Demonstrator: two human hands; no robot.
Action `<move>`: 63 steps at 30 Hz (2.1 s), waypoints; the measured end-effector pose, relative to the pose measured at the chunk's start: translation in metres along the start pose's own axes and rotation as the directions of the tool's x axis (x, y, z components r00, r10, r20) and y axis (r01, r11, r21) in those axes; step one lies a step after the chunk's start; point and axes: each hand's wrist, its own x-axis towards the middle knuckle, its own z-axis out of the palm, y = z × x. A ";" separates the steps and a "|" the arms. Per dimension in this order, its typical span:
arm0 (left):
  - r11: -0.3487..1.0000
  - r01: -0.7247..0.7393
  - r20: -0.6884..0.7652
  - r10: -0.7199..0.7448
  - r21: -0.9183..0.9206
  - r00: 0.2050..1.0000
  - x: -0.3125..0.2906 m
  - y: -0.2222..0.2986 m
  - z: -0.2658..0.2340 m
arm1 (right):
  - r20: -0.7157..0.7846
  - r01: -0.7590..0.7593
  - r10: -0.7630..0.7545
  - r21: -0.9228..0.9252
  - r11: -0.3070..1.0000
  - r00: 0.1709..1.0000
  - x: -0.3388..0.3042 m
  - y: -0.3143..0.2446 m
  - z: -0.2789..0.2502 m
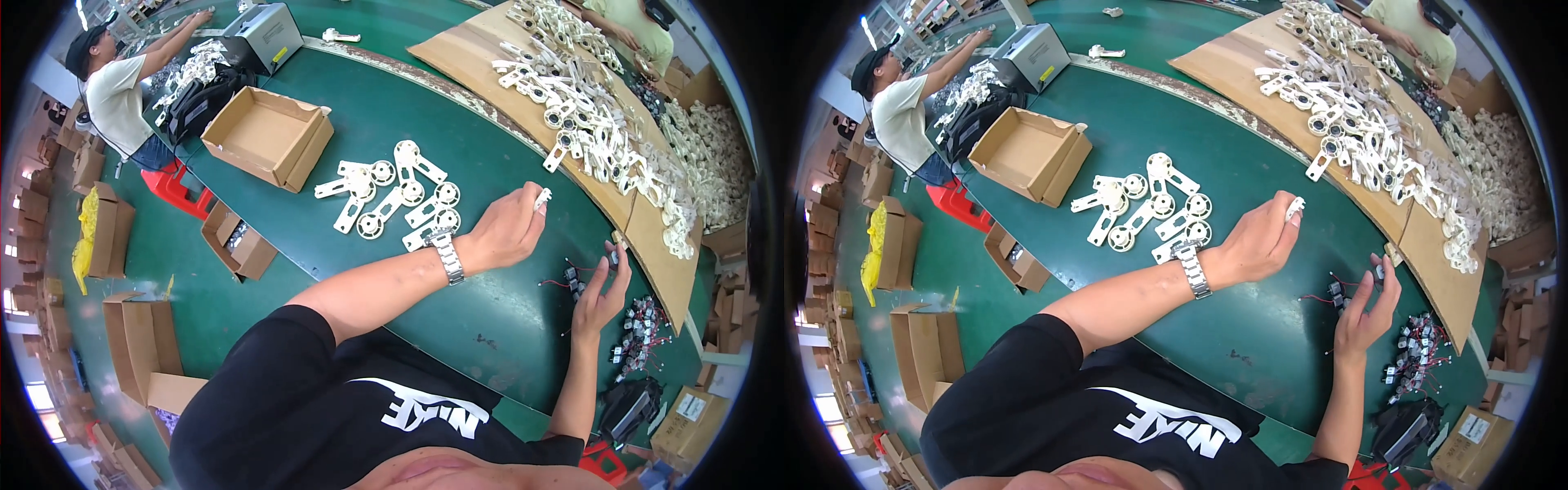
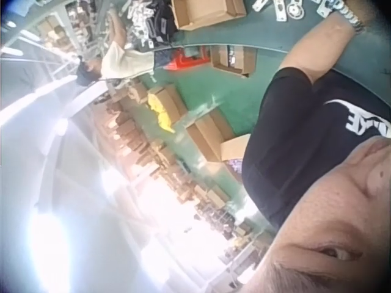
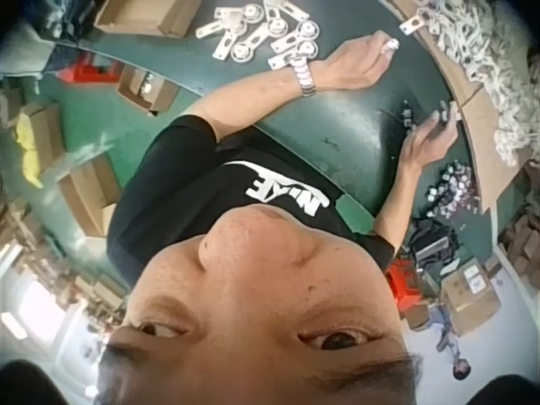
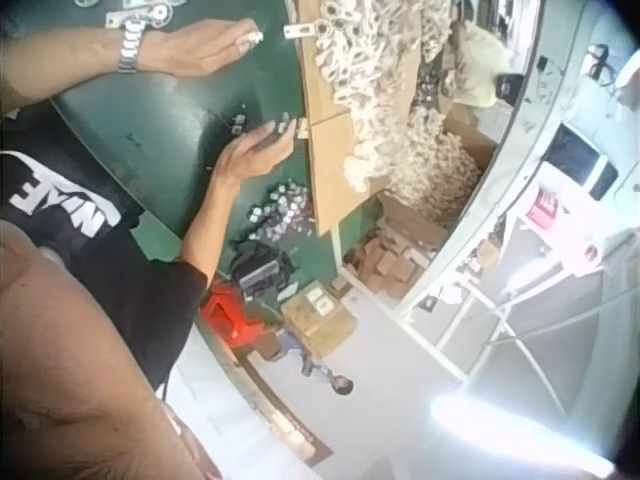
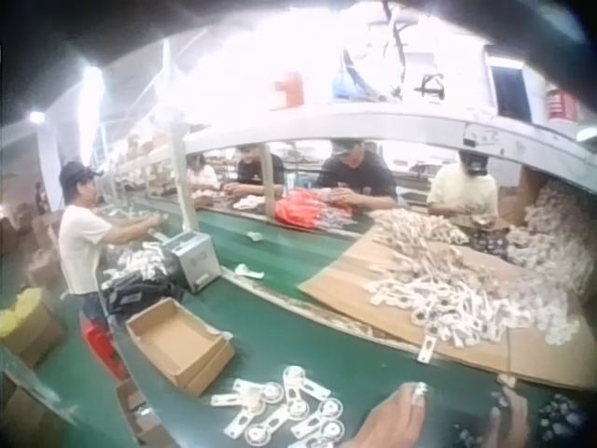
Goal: The person assembles electronic components by hand, inserting small motors and wires into plastic housing units.
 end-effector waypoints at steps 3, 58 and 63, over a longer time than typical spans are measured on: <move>0.997 0.000 -0.004 0.000 -0.081 1.000 0.000 0.000 0.003 | 0.087 -0.140 0.130 0.116 0.983 0.988 0.007 0.004 0.001; 0.722 0.306 -0.052 -0.427 -0.621 0.903 0.016 -0.013 -0.003 | 0.056 -0.067 0.039 0.685 0.726 0.998 0.019 -0.002 0.063; 0.693 0.326 -0.011 -0.434 -0.643 0.901 0.016 -0.012 0.000 | 0.094 -0.063 0.001 0.648 0.759 0.996 0.022 0.001 0.059</move>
